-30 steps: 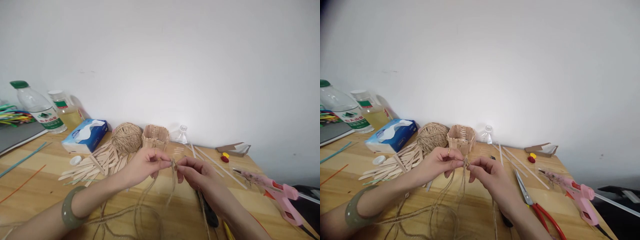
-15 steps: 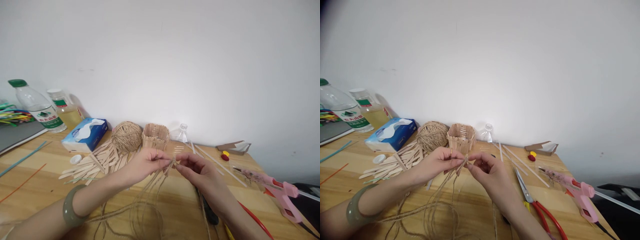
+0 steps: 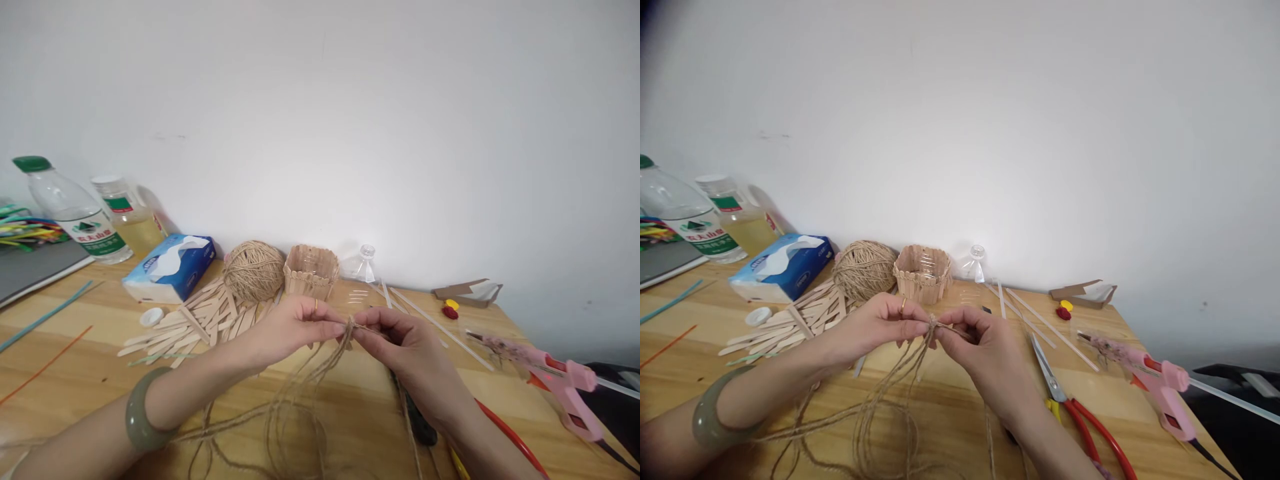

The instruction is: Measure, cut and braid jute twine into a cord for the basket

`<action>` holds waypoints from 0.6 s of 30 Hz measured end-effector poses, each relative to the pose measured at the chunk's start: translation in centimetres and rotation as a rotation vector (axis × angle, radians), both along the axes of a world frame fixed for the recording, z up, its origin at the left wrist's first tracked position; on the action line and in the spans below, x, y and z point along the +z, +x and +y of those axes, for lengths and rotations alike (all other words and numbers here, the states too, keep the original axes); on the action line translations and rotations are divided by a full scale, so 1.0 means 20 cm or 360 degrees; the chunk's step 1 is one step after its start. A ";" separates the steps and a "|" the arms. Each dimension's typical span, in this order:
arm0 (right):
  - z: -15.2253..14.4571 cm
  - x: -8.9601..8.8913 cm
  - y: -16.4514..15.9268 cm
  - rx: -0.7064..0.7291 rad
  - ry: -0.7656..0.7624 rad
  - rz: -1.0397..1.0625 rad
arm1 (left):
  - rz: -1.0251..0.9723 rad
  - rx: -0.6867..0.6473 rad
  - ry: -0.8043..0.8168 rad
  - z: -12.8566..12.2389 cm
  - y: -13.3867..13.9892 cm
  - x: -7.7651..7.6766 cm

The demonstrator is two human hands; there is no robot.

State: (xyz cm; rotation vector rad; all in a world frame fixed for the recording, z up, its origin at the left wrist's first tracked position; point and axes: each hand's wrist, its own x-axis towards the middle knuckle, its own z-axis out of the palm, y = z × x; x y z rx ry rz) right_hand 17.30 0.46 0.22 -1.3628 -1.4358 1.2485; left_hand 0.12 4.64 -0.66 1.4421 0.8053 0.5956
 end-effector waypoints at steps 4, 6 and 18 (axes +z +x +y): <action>0.00 0.00 0.00 0.0009 0.0016 -0.0003 | 0.0003 0.0024 -0.0048 0.00 0.00 0.00; 0.00 0.00 -0.01 0.0021 0.0020 0.0022 | -0.0028 0.0076 -0.0107 0.00 0.00 -0.01; -0.03 0.01 -0.03 0.0073 -0.0337 0.0312 | 0.0049 0.0295 -0.0004 -0.01 0.02 0.02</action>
